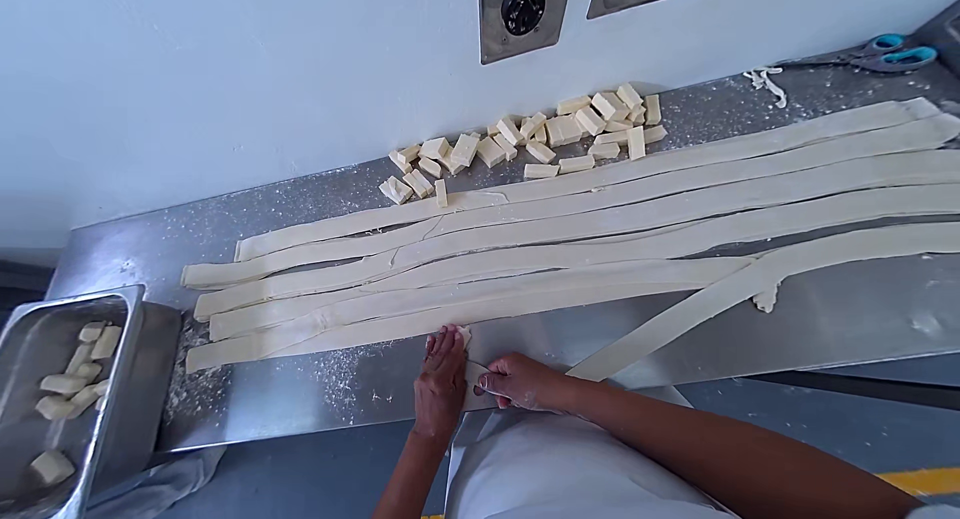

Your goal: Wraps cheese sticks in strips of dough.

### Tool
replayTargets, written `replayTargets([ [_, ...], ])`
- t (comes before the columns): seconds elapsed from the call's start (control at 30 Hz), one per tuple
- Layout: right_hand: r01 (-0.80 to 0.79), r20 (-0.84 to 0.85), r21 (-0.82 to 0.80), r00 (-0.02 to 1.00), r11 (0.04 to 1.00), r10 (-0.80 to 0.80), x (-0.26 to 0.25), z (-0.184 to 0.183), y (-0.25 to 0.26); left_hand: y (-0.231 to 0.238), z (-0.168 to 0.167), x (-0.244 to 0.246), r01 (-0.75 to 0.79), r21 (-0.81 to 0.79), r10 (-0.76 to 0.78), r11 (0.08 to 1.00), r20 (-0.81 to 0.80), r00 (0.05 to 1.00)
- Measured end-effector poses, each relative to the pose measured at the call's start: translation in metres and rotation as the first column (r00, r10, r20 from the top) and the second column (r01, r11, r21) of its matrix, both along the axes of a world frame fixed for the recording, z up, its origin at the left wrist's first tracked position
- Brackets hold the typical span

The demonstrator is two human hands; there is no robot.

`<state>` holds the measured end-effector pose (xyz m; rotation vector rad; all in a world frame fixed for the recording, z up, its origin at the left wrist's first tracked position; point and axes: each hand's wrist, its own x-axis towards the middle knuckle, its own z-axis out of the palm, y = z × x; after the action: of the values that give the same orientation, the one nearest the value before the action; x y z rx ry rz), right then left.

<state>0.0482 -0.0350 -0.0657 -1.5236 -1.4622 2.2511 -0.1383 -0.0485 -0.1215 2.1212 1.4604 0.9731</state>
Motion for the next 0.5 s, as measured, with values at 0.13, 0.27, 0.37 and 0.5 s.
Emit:
replayTargets([
  [0.13,0.020,0.014,-0.036,1.000,0.999,-0.020,0.002,0.002,0.006,-0.001,0.012,-0.008,0.061,-0.097,-0.055,0.993,0.069,0.996],
  [0.27,0.019,0.003,-0.073,1.000,0.997,-0.019,0.006,0.000,0.006,-0.003,0.005,0.002,-0.020,-0.090,0.025,0.996,0.053,0.998],
  [0.37,0.083,-0.001,-0.127,0.997,0.988,-0.083,0.003,-0.001,0.008,-0.011,0.001,0.008,-0.001,-0.074,0.003,0.997,0.025,1.000],
  [0.5,0.106,0.002,-0.138,0.994,0.985,-0.106,-0.003,-0.003,0.016,-0.020,0.010,0.011,0.029,-0.169,-0.012,0.985,0.106,0.994],
])
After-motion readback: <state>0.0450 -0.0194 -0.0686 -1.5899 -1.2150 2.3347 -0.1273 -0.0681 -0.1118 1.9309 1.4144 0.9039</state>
